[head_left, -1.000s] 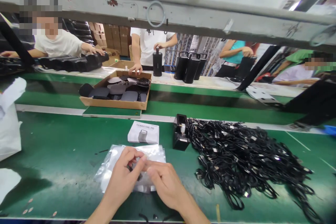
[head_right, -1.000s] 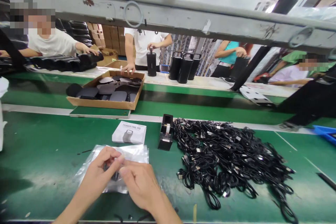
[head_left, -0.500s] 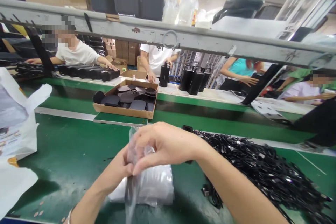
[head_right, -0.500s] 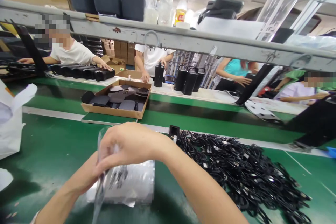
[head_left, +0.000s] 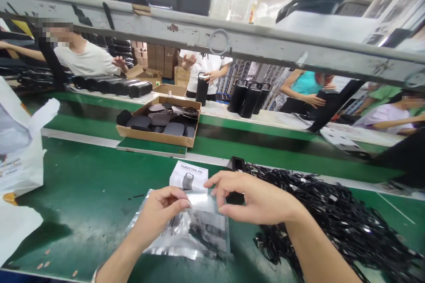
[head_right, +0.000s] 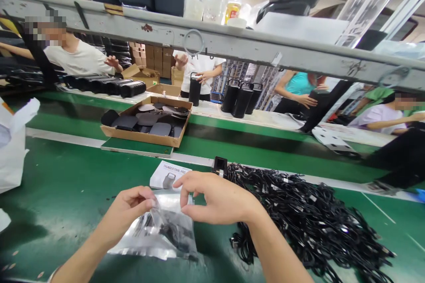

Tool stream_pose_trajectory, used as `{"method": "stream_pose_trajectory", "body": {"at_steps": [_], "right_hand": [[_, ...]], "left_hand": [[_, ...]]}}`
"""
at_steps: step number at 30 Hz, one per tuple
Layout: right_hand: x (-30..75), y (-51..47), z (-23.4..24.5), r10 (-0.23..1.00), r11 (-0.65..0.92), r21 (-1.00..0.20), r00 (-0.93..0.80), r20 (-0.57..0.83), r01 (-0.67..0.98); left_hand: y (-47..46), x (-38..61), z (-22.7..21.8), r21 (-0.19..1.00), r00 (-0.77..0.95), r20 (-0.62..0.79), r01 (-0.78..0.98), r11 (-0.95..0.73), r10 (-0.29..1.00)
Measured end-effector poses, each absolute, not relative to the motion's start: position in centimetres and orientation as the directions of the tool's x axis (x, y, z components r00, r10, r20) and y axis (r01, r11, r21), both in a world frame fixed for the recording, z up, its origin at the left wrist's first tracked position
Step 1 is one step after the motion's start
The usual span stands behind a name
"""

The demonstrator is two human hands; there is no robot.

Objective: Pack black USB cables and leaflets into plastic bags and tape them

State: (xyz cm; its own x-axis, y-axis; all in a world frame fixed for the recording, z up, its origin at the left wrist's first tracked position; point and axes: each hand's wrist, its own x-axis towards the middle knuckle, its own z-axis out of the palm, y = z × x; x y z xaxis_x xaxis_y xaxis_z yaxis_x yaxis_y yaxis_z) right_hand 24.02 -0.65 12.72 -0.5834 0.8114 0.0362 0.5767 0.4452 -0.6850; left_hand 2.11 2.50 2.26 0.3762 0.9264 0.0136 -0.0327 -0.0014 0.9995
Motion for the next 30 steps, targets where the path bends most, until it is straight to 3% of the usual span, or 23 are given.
{"method": "stream_pose_trajectory", "body": {"at_steps": [5, 9, 12, 15, 21, 22, 25, 27, 30], "right_hand": [[23.4, -1.0, 6.9, 0.971, 0.147, -0.875, -0.235, 0.04, 0.461], [22.2, -0.2, 3.7, 0.995, 0.051, -0.94, -0.103, 0.017, 0.338], [22.2, 0.2, 3.1, 0.993, 0.08, -0.96, -0.102, 0.054, 0.27], [22.8, 0.1, 3.2, 0.985, 0.158, -0.939, -0.114, 0.128, 0.307], [23.5, -0.5, 2.4, 0.949, 0.313, -0.894, -0.14, 0.283, 0.32], [23.5, -0.6, 2.2, 0.945, 0.324, -0.889, -0.149, 0.29, 0.324], [23.8, -0.7, 1.9, 0.933, 0.36, -0.846, -0.142, 0.331, 0.393], [24.8, -0.6, 1.9, 0.927, 0.283, -0.819, 0.078, 0.368, 0.499], [27.0, -0.3, 1.8, 0.819, -0.088, -0.778, 0.49, 0.299, 0.622]], "left_hand": [[2.4, 2.8, 2.1, 0.993, 0.221, 0.045, 0.098, -0.068, 0.974], [2.9, 3.0, 1.4, 0.996, 0.262, 0.026, 0.081, -0.049, 0.965], [3.1, 2.9, 1.0, 0.98, 0.305, -0.024, 0.195, -0.038, 0.952], [3.1, 2.5, 0.9, 0.964, 0.301, -0.04, 0.262, -0.042, 0.953], [3.3, 2.5, 1.4, 0.972, 0.327, -0.124, -0.149, 0.18, 0.937], [3.3, 2.8, 1.4, 0.972, 0.355, -0.136, -0.133, 0.194, 0.925], [3.2, 3.7, 1.0, 0.986, 0.392, -0.149, 0.129, 0.106, 0.908], [3.0, 4.2, 0.5, 0.966, 0.352, -0.142, 0.253, 0.051, 0.925], [2.8, 4.5, -0.2, 0.96, 0.278, -0.12, 0.277, 0.04, 0.953]]}}
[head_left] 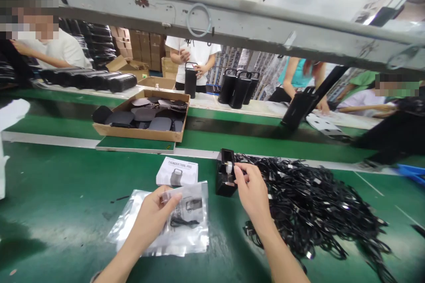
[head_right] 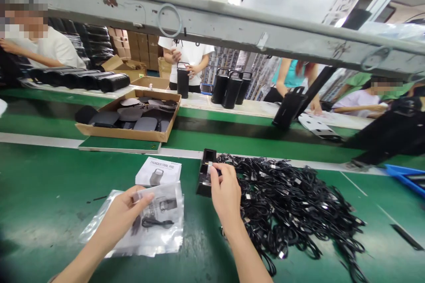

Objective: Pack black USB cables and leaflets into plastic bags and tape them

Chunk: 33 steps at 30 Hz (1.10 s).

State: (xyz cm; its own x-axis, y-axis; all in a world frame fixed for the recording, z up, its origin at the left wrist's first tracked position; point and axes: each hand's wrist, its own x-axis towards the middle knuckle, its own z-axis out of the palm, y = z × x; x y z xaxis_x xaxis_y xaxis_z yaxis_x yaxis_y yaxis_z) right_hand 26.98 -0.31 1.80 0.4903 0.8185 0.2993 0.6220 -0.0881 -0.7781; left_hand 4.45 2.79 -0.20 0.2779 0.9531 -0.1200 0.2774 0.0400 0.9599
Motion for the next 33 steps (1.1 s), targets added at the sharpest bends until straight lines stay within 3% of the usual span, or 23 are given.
{"method": "stream_pose_trajectory", "body": {"at_steps": [3, 9, 12, 15, 19, 21, 23, 25, 28, 30, 33], "right_hand": [[28.8, 0.1, 1.4, 0.822, -0.294, -0.748, 0.557, 0.121, 0.596], [28.0, 0.4, 0.0, 0.884, -0.26, -0.914, 0.457, -0.095, 0.312], [26.6, -0.3, -0.8, 0.888, -0.159, -0.973, 0.454, -0.068, 0.165], [25.8, -1.2, -2.0, 0.878, -0.092, -0.973, 0.479, 0.022, 0.212], [25.9, -2.6, -2.9, 0.852, -0.255, -0.802, 0.518, 0.078, 0.54], [25.4, -3.4, -2.3, 0.879, -0.239, -0.766, 0.468, 0.091, 0.597], [24.1, -3.9, -1.2, 0.946, -0.168, -0.87, 0.323, -0.011, 0.464], [22.3, -3.9, -0.2, 0.98, -0.154, -0.963, 0.156, -0.121, 0.221], [19.9, -2.6, 0.1, 0.972, -0.212, -0.977, 0.114, -0.207, 0.029], [19.1, -1.6, -0.5, 0.956, -0.285, -0.955, 0.099, -0.277, 0.078], [19.1, -0.9, -1.5, 0.936, -0.343, -0.887, 0.033, -0.35, 0.311]], "left_hand": [[2.7, 4.6, -0.7, 0.968, 0.272, -0.107, 0.247, 0.038, 0.956], [2.6, 4.9, -1.5, 0.965, 0.234, -0.063, 0.261, 0.0, 0.97], [2.6, 4.9, -1.8, 0.968, 0.228, -0.066, 0.249, 0.008, 0.971], [2.8, 4.9, -2.1, 0.97, 0.236, -0.07, 0.241, 0.011, 0.969], [2.9, 4.9, -2.3, 0.978, 0.229, -0.062, 0.207, 0.013, 0.972], [2.7, 4.9, -2.2, 0.978, 0.22, -0.067, 0.208, 0.02, 0.973], [2.4, 5.0, -2.0, 0.973, 0.209, -0.071, 0.228, 0.022, 0.975], [1.8, 5.3, -1.6, 0.969, 0.201, -0.063, 0.246, 0.012, 0.977], [1.0, 5.7, -0.9, 0.964, 0.188, -0.03, 0.264, -0.021, 0.982], [0.7, 5.9, -0.7, 0.959, 0.167, -0.012, 0.281, -0.036, 0.986], [0.6, 5.3, -0.4, 0.959, 0.151, -0.026, 0.282, -0.018, 0.988]]}}
